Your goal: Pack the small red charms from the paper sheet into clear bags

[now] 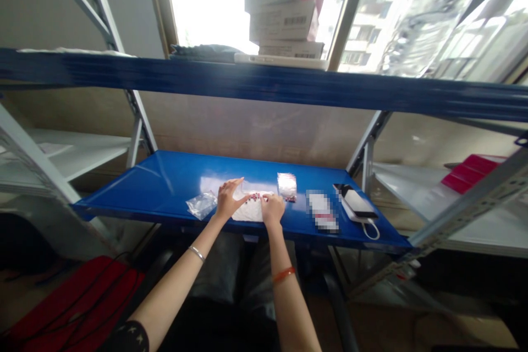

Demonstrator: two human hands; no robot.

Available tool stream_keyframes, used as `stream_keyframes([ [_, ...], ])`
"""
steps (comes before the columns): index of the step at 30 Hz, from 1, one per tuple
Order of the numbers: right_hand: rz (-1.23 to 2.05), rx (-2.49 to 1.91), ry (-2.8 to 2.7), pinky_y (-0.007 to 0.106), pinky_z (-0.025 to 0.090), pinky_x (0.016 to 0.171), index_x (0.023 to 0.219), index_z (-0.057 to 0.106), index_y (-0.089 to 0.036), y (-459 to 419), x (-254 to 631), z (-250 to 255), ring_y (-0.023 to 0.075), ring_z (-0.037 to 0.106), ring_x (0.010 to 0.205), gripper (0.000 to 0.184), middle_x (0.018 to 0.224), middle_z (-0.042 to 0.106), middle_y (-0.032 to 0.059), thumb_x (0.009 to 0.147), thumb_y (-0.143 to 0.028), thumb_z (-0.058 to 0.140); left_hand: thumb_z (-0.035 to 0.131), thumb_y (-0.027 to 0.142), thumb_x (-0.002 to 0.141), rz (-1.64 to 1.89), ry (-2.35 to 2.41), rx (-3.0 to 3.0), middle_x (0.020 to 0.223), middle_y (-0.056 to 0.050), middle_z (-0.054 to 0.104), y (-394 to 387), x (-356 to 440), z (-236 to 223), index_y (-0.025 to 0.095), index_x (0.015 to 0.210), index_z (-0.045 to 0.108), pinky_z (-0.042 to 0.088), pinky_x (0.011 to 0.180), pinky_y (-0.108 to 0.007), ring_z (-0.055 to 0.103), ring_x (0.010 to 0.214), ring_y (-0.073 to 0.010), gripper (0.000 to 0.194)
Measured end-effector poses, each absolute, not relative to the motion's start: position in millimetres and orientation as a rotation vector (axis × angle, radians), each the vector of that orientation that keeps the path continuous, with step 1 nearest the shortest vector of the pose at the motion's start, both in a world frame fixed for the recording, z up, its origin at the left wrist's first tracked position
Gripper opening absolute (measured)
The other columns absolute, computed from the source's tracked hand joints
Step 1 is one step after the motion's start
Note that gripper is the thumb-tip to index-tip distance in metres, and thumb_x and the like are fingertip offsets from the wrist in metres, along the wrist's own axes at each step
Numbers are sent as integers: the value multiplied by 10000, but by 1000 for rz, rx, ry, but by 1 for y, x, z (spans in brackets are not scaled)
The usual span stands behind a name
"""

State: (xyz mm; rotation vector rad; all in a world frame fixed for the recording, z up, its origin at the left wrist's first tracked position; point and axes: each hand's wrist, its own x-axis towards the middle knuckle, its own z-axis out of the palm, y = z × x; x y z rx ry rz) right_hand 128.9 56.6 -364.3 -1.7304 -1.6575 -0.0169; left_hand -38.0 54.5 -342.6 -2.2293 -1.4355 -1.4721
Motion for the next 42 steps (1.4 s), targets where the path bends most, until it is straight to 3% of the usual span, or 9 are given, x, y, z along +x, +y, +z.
stream_keyframes([
  [6,-8,-1413,-1330,302,393,708,790,693,-155,52,115,-341,185,515,717,319,698,565,42,798,-439,548,641,504,733,-1418,-1409,-2215,1130,-107,633,59,-37,-348,183,1181,552,363,947,-377,545,1093,-248,559],
  [12,100,-1195,-1450,288,410,715,851,701,-184,52,98,-327,173,522,751,334,773,570,46,798,-479,553,606,501,764,-1379,-1412,-2194,1136,-98,636,62,-38,-349,193,1176,560,346,972,-397,548,1092,-252,516],
  [17,119,-1386,-1448,293,409,689,968,668,-140,59,107,-350,178,530,732,344,805,576,70,844,-386,462,641,470,748,-1423,-1413,-2178,1131,-99,635,63,-39,-350,193,1203,532,383,941,-386,554,1084,-252,544],
  [22,87,-1600,-1564,285,383,689,821,676,-153,58,116,-370,195,542,770,272,792,578,71,784,-388,545,637,403,772,-1462,-1383,-2193,1186,-105,604,67,-39,-354,199,1259,469,396,958,-387,525,1147,-252,554],
  [31,44,-1762,-1692,269,354,695,819,688,-200,54,113,-366,185,539,789,172,823,594,54,782,-319,570,626,408,779,-1646,-1289,-2237,1242,-110,566,70,-41,-357,196,1272,428,412,990,-388,506,1186,-233,572],
  [42,65,-1716,-1710,277,360,710,858,718,-226,54,111,-364,191,542,794,180,791,595,56,796,-316,574,656,432,745,-1710,-1300,-2197,1225,-112,579,67,-40,-355,202,1256,442,430,970,-398,532,1152,-242,600],
])
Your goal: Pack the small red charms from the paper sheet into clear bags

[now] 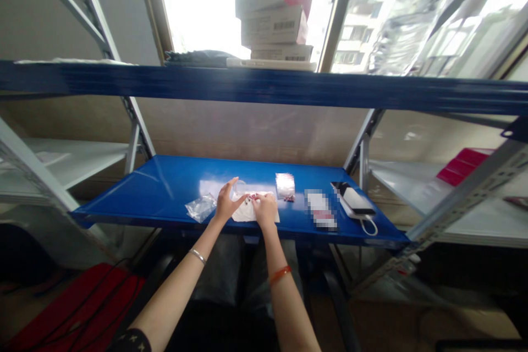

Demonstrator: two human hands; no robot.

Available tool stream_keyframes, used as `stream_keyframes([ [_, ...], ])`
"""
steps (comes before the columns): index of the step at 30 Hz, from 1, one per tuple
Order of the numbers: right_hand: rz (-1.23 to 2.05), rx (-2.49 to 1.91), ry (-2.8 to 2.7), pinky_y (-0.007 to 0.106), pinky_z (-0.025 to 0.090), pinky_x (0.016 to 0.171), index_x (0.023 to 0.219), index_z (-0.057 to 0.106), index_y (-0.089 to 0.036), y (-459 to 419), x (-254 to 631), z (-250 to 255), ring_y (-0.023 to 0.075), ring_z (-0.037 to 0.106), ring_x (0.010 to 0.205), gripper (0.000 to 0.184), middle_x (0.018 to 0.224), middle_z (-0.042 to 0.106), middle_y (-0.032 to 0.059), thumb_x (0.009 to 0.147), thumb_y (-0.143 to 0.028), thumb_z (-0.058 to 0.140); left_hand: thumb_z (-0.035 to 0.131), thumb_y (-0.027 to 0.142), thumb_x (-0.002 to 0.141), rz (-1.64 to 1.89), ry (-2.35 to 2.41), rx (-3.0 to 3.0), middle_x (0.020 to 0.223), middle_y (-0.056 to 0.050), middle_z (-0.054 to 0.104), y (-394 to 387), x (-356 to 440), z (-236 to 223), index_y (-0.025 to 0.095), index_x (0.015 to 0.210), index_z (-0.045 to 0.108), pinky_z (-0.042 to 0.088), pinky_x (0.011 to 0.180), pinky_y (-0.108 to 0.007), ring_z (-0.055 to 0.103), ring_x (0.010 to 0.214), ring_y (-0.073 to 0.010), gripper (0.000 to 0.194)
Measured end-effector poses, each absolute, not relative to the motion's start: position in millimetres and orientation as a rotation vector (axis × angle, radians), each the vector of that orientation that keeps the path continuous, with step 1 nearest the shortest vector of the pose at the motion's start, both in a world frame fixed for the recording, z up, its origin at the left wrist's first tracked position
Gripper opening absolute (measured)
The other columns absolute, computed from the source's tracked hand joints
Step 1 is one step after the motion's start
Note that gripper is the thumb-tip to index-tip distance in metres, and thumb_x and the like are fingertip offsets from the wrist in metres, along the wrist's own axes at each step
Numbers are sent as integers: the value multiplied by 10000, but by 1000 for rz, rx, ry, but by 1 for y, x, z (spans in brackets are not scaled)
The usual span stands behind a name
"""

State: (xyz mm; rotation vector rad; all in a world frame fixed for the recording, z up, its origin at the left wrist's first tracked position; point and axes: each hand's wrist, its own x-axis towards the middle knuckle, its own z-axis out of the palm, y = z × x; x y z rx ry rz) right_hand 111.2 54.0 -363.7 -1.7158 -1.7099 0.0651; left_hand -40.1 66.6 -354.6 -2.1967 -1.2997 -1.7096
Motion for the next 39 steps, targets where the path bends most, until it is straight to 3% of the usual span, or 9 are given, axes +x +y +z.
stream_keyframes([
  [7,57,-1560,-1563,287,370,715,811,704,-180,53,113,-360,199,529,774,239,760,599,61,815,-352,538,647,463,745,-1636,-1346,-2127,1186,-107,607,65,-40,-353,203,1257,448,418,947,-394,558,1111,-244,608],
  [17,109,-1249,-1513,298,408,720,854,694,-196,33,85,-304,201,516,833,296,812,597,65,842,-419,500,606,469,775,-1558,-1373,-2127,1187,-122,605,63,-42,-351,196,1270,443,403,931,-389,558,1109,-257,588],
  [27,105,-1467,-1457,312,414,747,935,676,-129,51,105,-358,205,530,797,287,826,584,92,831,-287,460,622,478,759,-1597,-1347,-2107,1159,-115,615,61,-40,-349,186,1251,457,410,934,-385,562,1093,-248,595],
  [31,121,-1594,-1560,300,403,741,873,681,-155,54,109,-369,214,529,827,225,820,565,81,790,-276,511,636,459,753,-1609,-1342,-2100,1152,-110,619,62,-40,-351,188,1254,454,406,937,-385,564,1085,-246,598],
  [39,110,-1671,-1662,279,392,733,926,682,-209,54,107,-369,198,526,826,202,862,550,66,784,-261,548,629,447,760,-1596,-1356,-2113,1162,-109,613,62,-40,-351,195,1260,450,412,927,-377,558,1095,-249,588],
])
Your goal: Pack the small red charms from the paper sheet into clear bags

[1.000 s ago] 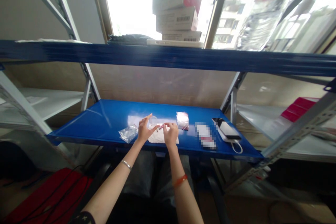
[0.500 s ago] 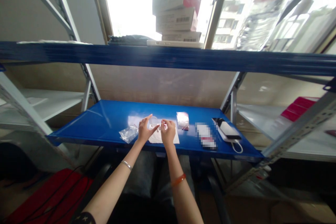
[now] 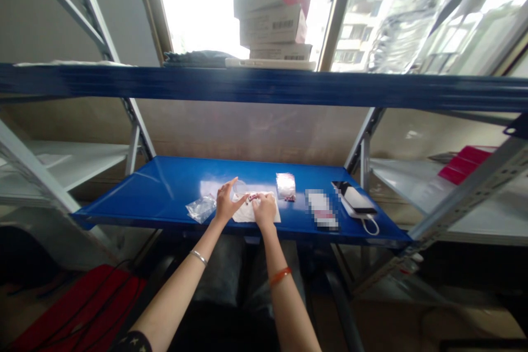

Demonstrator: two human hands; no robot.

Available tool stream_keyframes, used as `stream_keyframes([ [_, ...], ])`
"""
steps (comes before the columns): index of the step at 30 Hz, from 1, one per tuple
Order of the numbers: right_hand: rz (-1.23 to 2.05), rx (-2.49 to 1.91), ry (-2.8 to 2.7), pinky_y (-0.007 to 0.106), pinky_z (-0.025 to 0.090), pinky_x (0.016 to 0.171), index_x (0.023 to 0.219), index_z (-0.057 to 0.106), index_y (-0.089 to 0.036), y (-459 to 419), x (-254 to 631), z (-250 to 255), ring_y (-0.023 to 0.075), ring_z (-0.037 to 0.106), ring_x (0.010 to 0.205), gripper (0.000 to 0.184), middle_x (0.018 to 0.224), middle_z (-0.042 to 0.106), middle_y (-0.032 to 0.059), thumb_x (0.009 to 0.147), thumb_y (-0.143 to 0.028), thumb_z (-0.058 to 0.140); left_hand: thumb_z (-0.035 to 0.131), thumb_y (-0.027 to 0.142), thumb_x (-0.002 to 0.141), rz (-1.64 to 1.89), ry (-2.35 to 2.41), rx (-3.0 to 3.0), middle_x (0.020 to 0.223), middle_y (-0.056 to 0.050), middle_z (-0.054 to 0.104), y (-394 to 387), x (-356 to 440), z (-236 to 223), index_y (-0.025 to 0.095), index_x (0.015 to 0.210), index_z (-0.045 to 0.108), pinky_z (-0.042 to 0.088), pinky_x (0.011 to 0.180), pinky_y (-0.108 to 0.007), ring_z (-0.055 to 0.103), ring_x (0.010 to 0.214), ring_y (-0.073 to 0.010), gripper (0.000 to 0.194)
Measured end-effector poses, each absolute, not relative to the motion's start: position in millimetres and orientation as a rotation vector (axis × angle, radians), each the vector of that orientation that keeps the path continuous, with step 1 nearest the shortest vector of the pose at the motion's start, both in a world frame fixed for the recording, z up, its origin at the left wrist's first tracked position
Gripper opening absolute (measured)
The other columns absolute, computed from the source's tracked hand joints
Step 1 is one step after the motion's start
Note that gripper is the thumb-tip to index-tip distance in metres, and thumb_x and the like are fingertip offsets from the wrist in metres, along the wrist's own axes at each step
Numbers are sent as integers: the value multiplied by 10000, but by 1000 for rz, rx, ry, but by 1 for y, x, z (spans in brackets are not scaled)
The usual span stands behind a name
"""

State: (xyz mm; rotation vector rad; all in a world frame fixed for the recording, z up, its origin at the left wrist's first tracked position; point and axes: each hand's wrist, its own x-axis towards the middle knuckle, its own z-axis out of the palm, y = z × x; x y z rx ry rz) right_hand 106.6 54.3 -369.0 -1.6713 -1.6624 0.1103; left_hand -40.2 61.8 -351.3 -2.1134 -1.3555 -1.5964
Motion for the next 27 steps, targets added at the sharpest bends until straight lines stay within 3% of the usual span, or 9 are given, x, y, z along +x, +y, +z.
stream_keyframes([
  [7,-1,-1796,-1644,318,373,766,1040,679,-162,53,107,-365,252,503,892,292,908,566,133,811,-279,542,633,448,756,-1591,-1369,-2118,1161,-107,611,61,-40,-351,199,1262,448,415,925,-378,553,1100,-250,593],
  [15,4,-1791,-1500,327,373,774,834,703,-150,57,110,-373,256,506,869,237,854,577,131,807,-273,502,636,454,752,-1593,-1363,-2122,1172,-106,608,61,-39,-351,202,1258,451,413,929,-386,548,1108,-249,594],
  [23,-38,-1764,-1459,332,364,765,791,686,-143,59,111,-377,248,528,812,206,791,609,126,778,-198,487,629,450,757,-1589,-1367,-2126,1174,-104,609,61,-40,-351,209,1253,456,419,924,-388,551,1108,-250,578],
  [27,-4,-1753,-1468,315,357,738,868,682,-126,55,111,-373,242,543,806,233,774,643,114,768,-145,472,626,444,762,-1583,-1354,-2131,1178,-102,608,61,-40,-350,204,1255,452,418,923,-383,546,1114,-248,575],
])
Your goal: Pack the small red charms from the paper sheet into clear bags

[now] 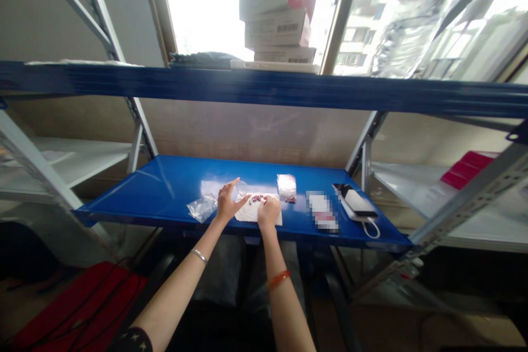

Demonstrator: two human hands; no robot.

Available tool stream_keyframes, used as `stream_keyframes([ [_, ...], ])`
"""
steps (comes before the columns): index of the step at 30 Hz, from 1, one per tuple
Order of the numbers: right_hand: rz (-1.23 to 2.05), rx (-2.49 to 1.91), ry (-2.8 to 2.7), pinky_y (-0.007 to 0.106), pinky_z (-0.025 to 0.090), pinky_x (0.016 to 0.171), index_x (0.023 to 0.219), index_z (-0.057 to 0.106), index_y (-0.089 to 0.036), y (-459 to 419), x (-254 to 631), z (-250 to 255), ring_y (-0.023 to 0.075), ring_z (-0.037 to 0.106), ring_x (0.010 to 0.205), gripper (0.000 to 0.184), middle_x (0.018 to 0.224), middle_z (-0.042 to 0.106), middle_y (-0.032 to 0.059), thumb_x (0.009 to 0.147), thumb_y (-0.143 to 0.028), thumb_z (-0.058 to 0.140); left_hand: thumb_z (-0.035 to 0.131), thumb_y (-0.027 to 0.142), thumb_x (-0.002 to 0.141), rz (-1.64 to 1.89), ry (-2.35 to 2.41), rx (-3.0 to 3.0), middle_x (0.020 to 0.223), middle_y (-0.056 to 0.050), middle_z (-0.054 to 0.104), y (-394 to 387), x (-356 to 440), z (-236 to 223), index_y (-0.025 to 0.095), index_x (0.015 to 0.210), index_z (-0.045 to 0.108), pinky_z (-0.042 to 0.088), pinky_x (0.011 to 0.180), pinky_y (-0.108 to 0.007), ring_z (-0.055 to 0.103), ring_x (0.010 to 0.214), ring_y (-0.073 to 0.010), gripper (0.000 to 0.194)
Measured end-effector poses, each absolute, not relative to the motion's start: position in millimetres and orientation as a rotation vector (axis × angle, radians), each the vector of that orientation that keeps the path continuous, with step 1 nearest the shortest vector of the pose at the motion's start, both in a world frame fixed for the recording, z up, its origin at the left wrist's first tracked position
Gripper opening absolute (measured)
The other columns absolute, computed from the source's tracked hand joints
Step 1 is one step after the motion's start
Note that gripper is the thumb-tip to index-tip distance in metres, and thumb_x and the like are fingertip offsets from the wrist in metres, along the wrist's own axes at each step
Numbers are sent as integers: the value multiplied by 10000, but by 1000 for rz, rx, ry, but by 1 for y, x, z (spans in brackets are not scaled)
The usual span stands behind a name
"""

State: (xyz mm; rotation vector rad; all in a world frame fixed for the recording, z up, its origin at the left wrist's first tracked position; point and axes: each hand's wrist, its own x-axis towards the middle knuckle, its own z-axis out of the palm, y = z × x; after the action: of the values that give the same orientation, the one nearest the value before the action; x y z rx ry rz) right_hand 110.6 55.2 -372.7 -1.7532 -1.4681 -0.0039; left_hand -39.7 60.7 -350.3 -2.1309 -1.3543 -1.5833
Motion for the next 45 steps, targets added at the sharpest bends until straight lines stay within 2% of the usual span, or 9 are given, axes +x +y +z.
stream_keyframes([
  [5,24,-1638,-1300,316,358,742,967,662,-136,47,107,-362,236,537,805,271,837,675,93,808,-277,494,628,462,758,-1595,-1349,-2130,1174,-105,611,59,-38,-349,199,1250,457,418,917,-383,552,1102,-248,584],
  [10,54,-1344,-1257,298,400,744,961,655,-137,39,90,-339,209,525,801,320,808,666,78,836,-384,495,622,485,756,-1565,-1361,-2136,1167,-114,614,60,-39,-349,187,1238,472,411,914,-381,556,1092,-257,587],
  [15,74,-1232,-1356,302,422,738,974,656,-169,42,72,-316,208,542,848,300,808,671,64,835,-400,523,616,435,771,-1546,-1379,-2151,1165,-106,613,61,-42,-350,189,1243,469,416,890,-368,566,1064,-247,552],
  [19,26,-1177,-1444,311,416,778,985,658,-175,49,74,-318,200,544,849,280,824,682,55,834,-375,534,611,413,782,-1551,-1403,-2139,1156,-102,619,61,-41,-349,185,1233,476,413,894,-358,569,1057,-237,524],
  [25,-77,-1482,-1407,326,391,788,994,667,-120,57,109,-354,222,535,839,286,863,660,101,826,-265,487,641,452,751,-1593,-1374,-2113,1140,-96,627,59,-39,-349,194,1225,482,407,908,-363,565,1058,-237,563],
  [31,-7,-1802,-1546,329,362,769,930,701,-145,59,120,-372,253,526,889,254,931,625,130,783,-287,551,649,444,745,-1591,-1385,-2110,1142,-90,624,60,-39,-350,209,1244,473,415,894,-364,564,1057,-239,579],
  [38,23,-1895,-1607,325,344,747,871,716,-190,55,116,-365,250,514,910,218,930,611,113,819,-303,536,655,434,743,-1590,-1376,-2120,1149,-83,619,59,-39,-350,217,1257,462,415,893,-366,562,1058,-238,590],
  [45,14,-1874,-1623,331,329,745,948,719,-225,54,115,-363,257,503,919,227,941,604,115,818,-324,561,654,448,738,-1581,-1362,-2135,1148,-87,618,59,-39,-349,215,1252,466,418,896,-366,561,1062,-239,595],
])
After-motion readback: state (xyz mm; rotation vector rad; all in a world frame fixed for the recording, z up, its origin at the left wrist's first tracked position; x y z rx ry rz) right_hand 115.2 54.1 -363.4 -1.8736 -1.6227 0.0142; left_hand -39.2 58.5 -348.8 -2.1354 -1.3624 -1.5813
